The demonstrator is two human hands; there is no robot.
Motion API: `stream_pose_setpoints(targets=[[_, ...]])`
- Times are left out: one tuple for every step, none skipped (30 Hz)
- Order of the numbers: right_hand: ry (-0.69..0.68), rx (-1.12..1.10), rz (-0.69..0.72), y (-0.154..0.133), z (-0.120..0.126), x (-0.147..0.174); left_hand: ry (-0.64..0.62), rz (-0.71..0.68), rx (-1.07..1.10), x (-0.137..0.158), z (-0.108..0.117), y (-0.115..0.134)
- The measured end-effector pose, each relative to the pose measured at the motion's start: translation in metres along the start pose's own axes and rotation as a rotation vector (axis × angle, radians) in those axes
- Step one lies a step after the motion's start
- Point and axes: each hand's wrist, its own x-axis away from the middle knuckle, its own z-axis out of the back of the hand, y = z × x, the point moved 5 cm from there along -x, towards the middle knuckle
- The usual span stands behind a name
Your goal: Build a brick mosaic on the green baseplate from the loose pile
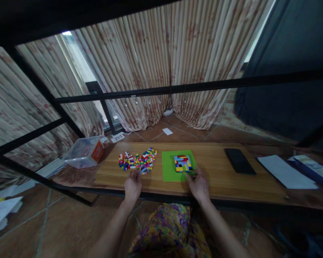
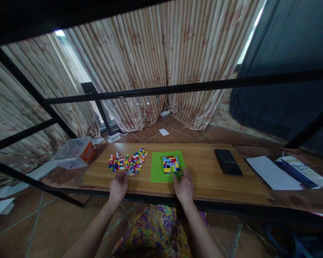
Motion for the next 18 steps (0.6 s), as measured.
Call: stream_pose_setpoints(targets=[[-0.005,-0.043,-0.007,0.004,0.003,0.000,-0.008,-0.018,0.021,0.001,-0.004,0.008],[-0.010,-0.082,-0.014,0.008,0.006,0.000,-0.019,-0.042,0.034,0.002,-0.008,0.017],[-0.017,-0.116,-0.022,0.012,0.009,0.000,-0.030,-0.071,0.040,0.001,-0.012,0.026],[-0.023,-0.148,-0.032,0.016,0.011,0.000,-0.041,-0.103,0.043,0.000,-0.016,0.035],[-0.030,-0.180,-0.043,0.019,0.013,-0.001,-0.054,-0.137,0.048,-0.002,-0.021,0.045],[-0.038,-0.210,-0.056,0.022,0.013,-0.001,-0.071,-0.172,0.058,-0.004,-0.026,0.055],[-0.044,-0.239,-0.070,0.024,0.014,-0.001,-0.091,-0.206,0.073,-0.005,-0.032,0.065],[-0.048,-0.264,-0.085,0.027,0.014,-0.001,-0.117,-0.237,0.091,-0.007,-0.039,0.076],[-0.053,-0.287,-0.098,0.029,0.014,-0.001,-0.148,-0.266,0.109,-0.007,-0.046,0.086],[-0.059,-0.305,-0.107,0.030,0.014,-0.001,-0.177,-0.289,0.126,-0.007,-0.054,0.097],[-0.065,-0.320,-0.113,0.031,0.014,-0.001,-0.203,-0.307,0.138,-0.007,-0.061,0.106],[-0.068,-0.334,-0.118,0.032,0.014,-0.001,-0.225,-0.320,0.146,-0.006,-0.069,0.115],[-0.068,-0.348,-0.122,0.032,0.013,-0.001,-0.241,-0.327,0.153,-0.004,-0.075,0.123],[-0.067,-0.364,-0.128,0.032,0.013,0.000,-0.254,-0.331,0.159,-0.003,-0.081,0.130],[-0.066,-0.380,-0.136,0.033,0.014,0.000,-0.258,-0.331,0.163,-0.001,-0.086,0.135],[-0.067,-0.399,-0.145,0.033,0.014,-0.001,-0.257,-0.331,0.164,0.000,-0.091,0.140],[-0.067,-0.417,-0.155,0.033,0.014,-0.001,-0.249,-0.330,0.159,0.001,-0.094,0.144],[-0.072,-0.432,-0.164,0.033,0.014,-0.002,-0.237,-0.333,0.147,0.002,-0.097,0.147]])
